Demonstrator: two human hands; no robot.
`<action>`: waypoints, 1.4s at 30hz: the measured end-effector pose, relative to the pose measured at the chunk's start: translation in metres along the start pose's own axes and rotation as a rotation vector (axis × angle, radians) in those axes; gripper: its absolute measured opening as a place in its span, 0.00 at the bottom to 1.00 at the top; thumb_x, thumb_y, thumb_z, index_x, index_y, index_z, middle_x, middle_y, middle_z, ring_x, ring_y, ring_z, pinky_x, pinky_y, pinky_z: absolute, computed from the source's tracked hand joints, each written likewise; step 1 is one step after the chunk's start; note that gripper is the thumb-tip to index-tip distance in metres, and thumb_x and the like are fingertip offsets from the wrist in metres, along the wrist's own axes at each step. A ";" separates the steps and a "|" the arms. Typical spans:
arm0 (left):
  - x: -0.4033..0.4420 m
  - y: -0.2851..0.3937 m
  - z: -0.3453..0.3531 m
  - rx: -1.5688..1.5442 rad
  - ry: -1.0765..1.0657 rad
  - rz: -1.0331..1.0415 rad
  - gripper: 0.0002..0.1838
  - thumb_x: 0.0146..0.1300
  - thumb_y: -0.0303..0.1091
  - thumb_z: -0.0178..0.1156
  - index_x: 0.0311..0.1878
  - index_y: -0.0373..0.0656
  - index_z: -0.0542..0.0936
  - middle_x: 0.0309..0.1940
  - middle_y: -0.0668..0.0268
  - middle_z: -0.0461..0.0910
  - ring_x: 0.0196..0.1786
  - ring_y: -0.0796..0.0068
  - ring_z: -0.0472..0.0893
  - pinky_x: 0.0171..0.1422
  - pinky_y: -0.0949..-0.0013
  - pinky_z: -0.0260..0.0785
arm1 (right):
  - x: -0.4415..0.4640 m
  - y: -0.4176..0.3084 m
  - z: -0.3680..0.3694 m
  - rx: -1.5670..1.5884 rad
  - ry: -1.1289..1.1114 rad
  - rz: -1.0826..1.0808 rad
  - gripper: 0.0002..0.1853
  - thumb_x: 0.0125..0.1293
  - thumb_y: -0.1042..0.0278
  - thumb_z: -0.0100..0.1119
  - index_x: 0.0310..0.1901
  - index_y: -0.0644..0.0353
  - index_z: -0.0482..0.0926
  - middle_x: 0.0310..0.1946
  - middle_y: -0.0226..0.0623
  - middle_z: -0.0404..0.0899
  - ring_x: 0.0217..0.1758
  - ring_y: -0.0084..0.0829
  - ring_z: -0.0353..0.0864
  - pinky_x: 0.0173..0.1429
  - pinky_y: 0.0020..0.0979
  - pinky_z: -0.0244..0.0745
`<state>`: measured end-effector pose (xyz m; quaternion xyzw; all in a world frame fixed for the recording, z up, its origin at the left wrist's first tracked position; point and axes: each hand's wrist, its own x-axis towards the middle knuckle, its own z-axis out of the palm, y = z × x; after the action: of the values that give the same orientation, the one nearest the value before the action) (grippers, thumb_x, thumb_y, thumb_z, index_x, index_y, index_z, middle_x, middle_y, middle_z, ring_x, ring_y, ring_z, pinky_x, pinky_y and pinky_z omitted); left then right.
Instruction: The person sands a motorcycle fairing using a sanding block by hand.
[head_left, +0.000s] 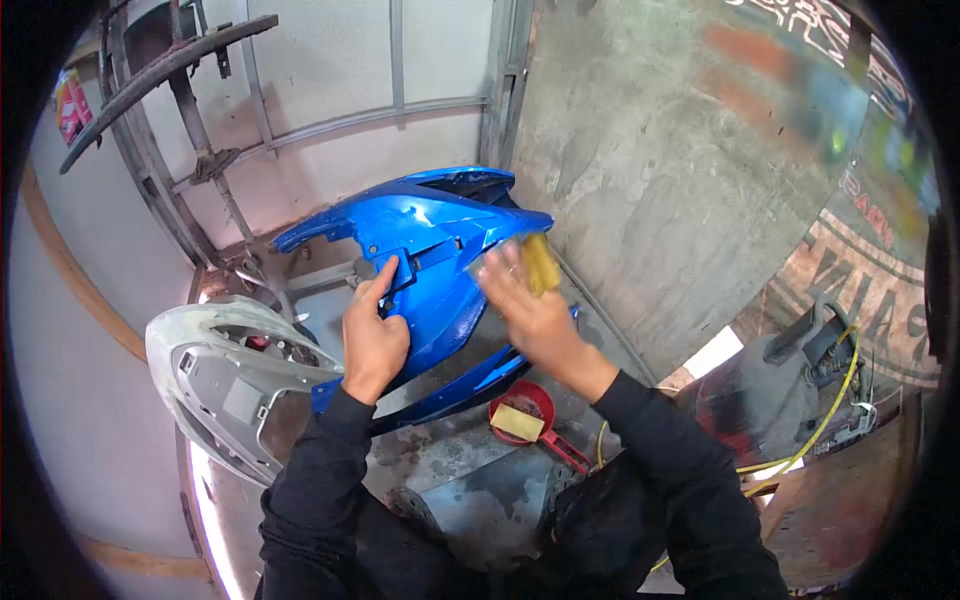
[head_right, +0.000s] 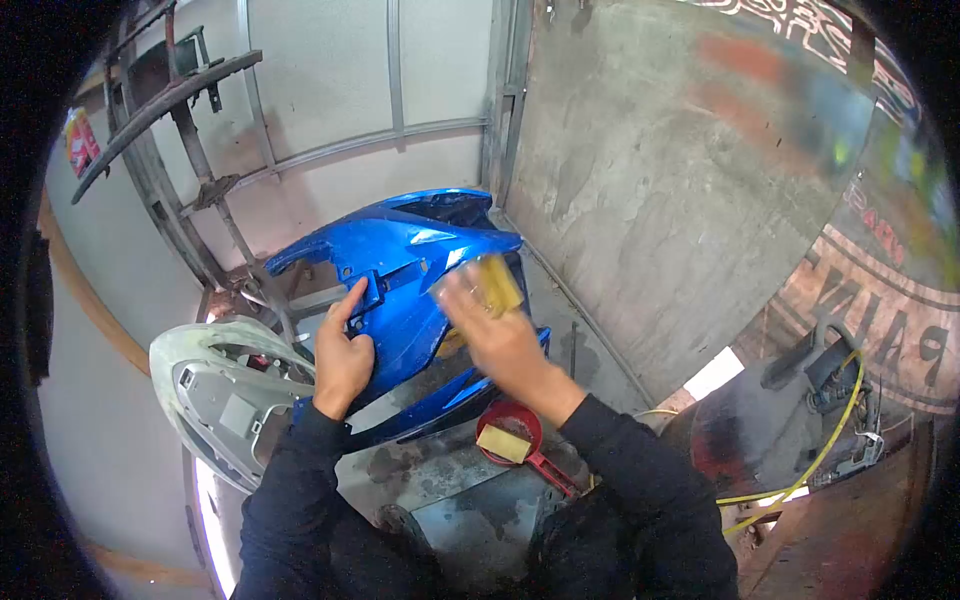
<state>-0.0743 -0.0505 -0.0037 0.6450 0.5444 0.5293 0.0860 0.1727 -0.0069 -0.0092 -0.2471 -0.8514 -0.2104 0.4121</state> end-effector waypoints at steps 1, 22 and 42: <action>-0.001 -0.001 -0.001 0.001 -0.014 -0.016 0.40 0.49 0.16 0.49 0.71 0.44 0.77 0.47 0.50 0.81 0.44 0.56 0.82 0.51 0.66 0.73 | -0.002 0.004 0.001 -0.011 0.011 0.041 0.32 0.60 0.87 0.54 0.68 0.61 0.76 0.72 0.48 0.72 0.78 0.48 0.67 0.71 0.42 0.74; -0.003 -0.001 0.006 -0.048 0.053 0.052 0.41 0.48 0.16 0.47 0.71 0.44 0.77 0.46 0.56 0.81 0.43 0.66 0.80 0.47 0.73 0.70 | -0.001 0.030 -0.005 -0.054 0.089 0.367 0.33 0.61 0.84 0.56 0.71 0.69 0.71 0.72 0.58 0.69 0.77 0.51 0.68 0.71 0.46 0.73; -0.005 0.003 0.008 -0.084 0.036 -0.004 0.41 0.46 0.16 0.48 0.70 0.43 0.78 0.40 0.57 0.79 0.37 0.67 0.76 0.43 0.71 0.69 | 0.001 0.016 -0.008 -0.100 0.134 0.145 0.33 0.59 0.86 0.55 0.70 0.68 0.73 0.71 0.56 0.72 0.75 0.52 0.72 0.71 0.46 0.73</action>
<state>-0.0655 -0.0526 -0.0079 0.6302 0.5243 0.5632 0.1042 0.1866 0.0015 -0.0011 -0.3138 -0.7903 -0.2384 0.4692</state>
